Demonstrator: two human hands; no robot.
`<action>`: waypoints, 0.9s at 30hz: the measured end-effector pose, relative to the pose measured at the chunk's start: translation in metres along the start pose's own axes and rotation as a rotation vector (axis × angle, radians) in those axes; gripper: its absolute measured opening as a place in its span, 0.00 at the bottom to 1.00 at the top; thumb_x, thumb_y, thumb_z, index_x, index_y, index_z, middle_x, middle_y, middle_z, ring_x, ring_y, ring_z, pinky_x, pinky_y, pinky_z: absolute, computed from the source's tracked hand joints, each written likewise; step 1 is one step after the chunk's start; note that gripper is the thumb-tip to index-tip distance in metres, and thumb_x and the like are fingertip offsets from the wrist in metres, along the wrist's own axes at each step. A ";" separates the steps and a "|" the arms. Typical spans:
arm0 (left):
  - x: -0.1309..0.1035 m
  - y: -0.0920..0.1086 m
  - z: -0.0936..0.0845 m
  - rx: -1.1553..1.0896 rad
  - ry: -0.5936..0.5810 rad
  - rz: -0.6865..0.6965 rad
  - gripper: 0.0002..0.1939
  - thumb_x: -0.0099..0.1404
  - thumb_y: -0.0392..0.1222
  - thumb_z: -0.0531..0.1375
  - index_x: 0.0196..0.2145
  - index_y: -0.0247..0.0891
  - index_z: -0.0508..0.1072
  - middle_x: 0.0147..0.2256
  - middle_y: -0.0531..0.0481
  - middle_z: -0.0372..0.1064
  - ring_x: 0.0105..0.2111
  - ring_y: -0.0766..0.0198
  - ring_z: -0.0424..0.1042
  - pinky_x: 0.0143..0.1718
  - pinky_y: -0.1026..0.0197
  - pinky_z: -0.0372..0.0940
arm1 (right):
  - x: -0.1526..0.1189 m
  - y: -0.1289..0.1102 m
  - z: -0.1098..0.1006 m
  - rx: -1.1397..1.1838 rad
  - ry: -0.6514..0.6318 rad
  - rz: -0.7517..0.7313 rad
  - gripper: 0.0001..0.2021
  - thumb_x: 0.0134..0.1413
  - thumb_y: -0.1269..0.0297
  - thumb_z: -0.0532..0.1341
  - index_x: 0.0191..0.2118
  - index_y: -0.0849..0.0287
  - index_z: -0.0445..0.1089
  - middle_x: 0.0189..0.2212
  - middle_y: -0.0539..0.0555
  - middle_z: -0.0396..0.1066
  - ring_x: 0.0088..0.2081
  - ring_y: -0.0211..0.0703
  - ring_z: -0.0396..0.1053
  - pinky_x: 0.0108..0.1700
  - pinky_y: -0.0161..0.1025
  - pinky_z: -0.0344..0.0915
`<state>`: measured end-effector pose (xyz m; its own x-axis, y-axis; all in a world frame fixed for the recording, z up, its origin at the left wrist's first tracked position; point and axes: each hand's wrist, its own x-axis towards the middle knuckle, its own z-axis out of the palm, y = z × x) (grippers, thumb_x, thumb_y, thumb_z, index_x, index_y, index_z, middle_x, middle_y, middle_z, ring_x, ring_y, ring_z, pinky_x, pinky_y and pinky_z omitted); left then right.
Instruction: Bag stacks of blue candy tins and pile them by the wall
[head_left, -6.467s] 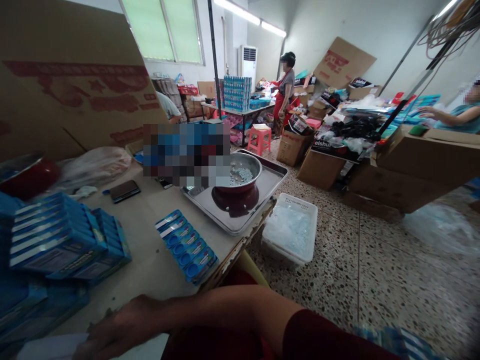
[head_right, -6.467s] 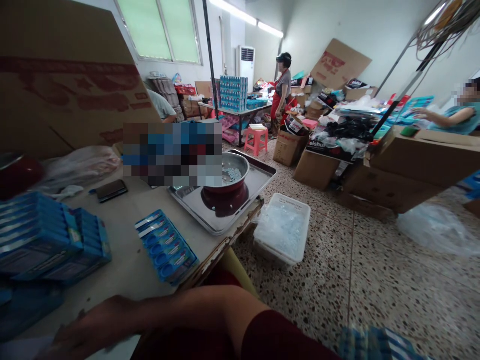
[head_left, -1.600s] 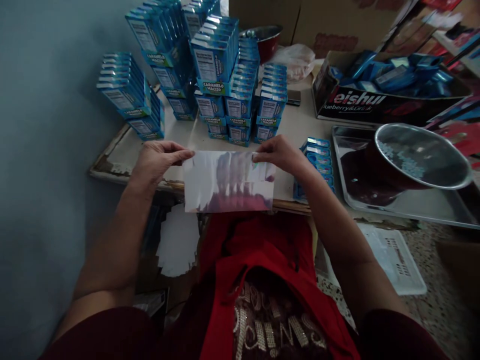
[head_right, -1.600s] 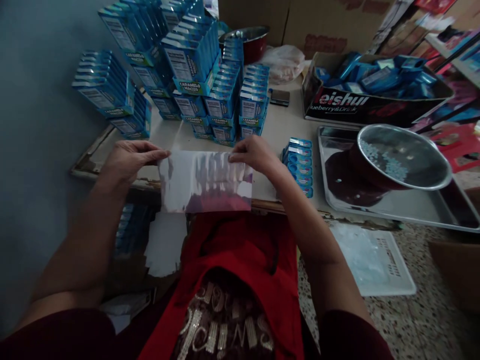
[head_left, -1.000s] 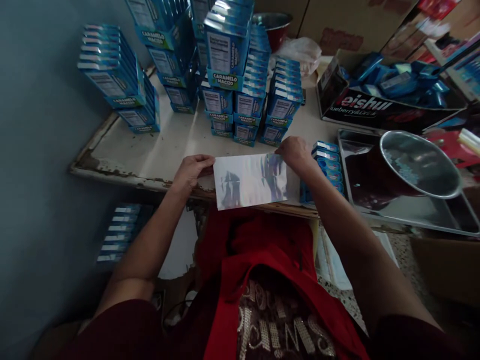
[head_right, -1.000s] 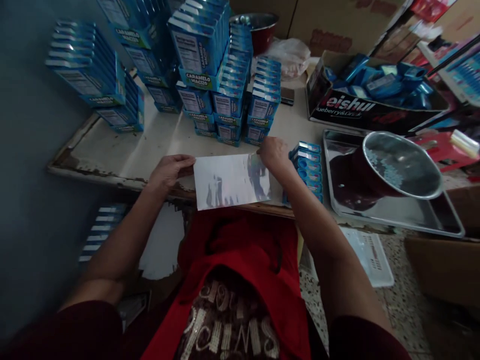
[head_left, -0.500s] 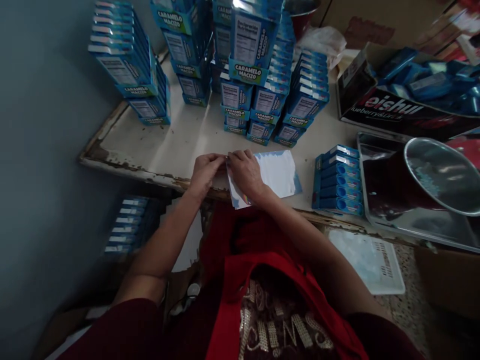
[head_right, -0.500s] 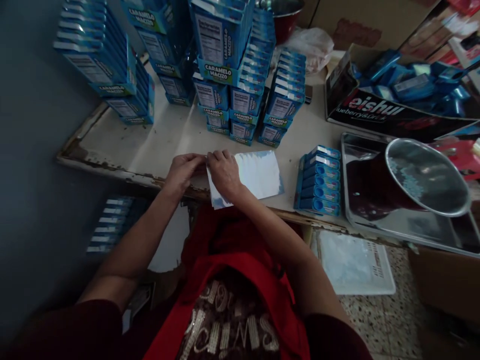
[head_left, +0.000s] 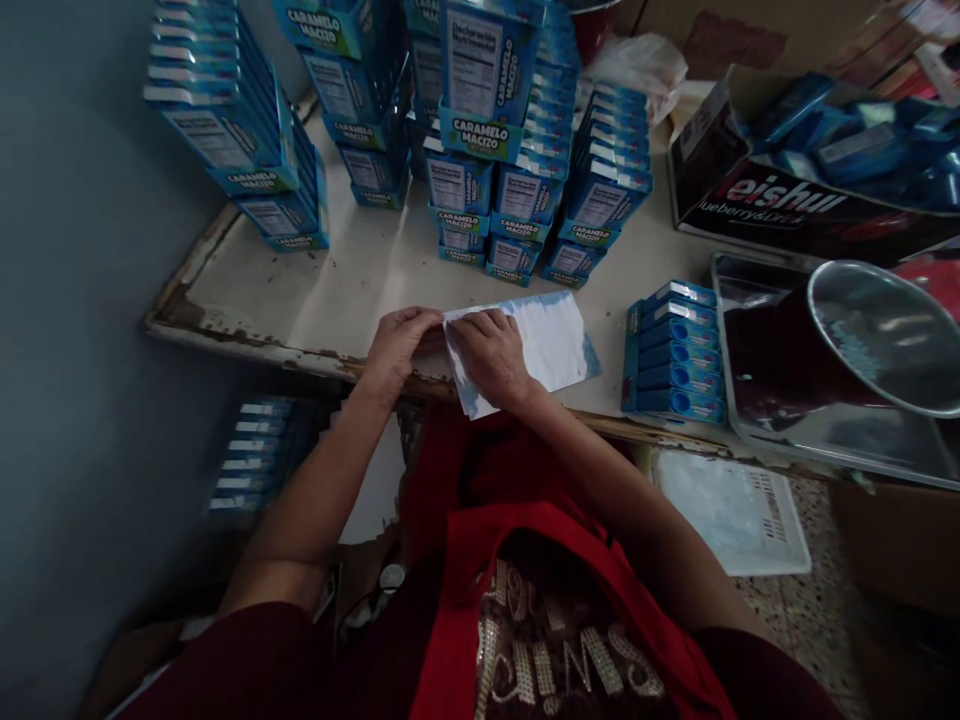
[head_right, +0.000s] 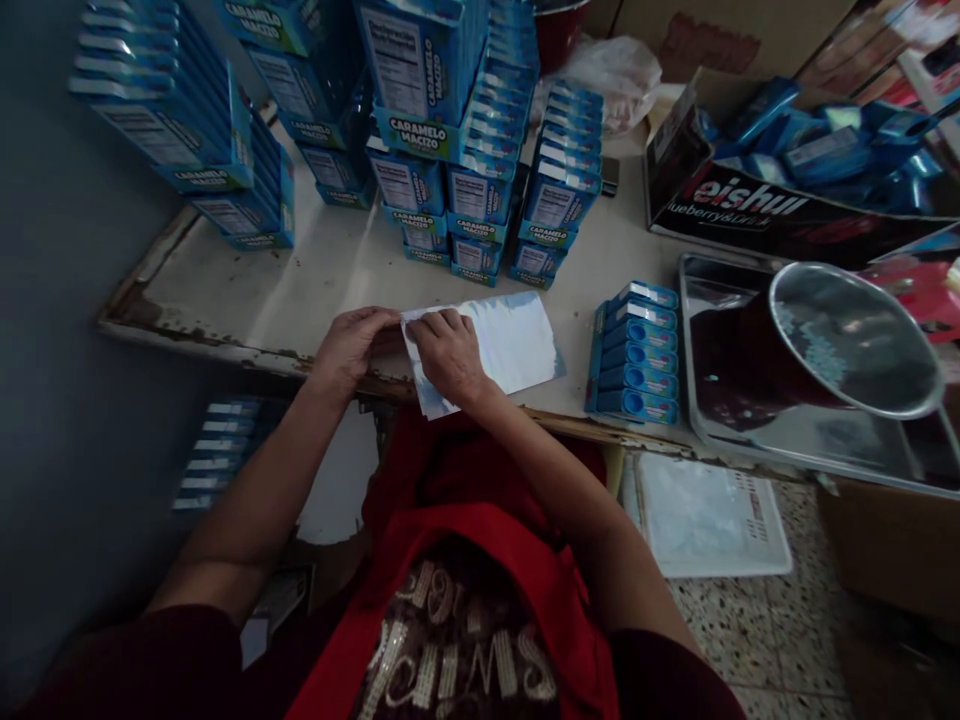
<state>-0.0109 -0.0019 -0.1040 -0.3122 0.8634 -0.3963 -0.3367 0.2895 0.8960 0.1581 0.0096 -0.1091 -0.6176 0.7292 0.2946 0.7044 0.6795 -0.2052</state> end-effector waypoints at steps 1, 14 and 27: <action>-0.001 0.000 0.000 0.003 0.002 0.002 0.11 0.46 0.42 0.71 0.28 0.37 0.78 0.29 0.50 0.77 0.34 0.57 0.79 0.45 0.52 0.77 | 0.002 0.001 -0.003 -0.010 0.008 0.005 0.17 0.80 0.62 0.53 0.54 0.56 0.80 0.51 0.61 0.80 0.53 0.57 0.66 0.53 0.52 0.59; 0.025 -0.004 -0.014 0.487 0.129 0.286 0.13 0.55 0.51 0.67 0.32 0.39 0.81 0.31 0.49 0.77 0.34 0.56 0.74 0.42 0.56 0.69 | -0.032 -0.024 -0.073 0.058 -0.103 0.005 0.17 0.80 0.63 0.51 0.47 0.54 0.78 0.40 0.58 0.80 0.45 0.51 0.72 0.47 0.47 0.59; -0.087 -0.008 0.150 0.119 -0.703 0.110 0.43 0.56 0.80 0.67 0.50 0.37 0.79 0.46 0.37 0.81 0.47 0.49 0.81 0.47 0.51 0.76 | -0.140 0.093 -0.218 0.763 0.215 0.765 0.17 0.55 0.48 0.74 0.33 0.57 0.78 0.20 0.44 0.59 0.23 0.34 0.51 0.27 0.38 0.45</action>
<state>0.1519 -0.0173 -0.0468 0.3206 0.9401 -0.1155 -0.2244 0.1939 0.9550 0.3866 -0.0469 0.0342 0.0157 0.9998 -0.0152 0.4279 -0.0204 -0.9036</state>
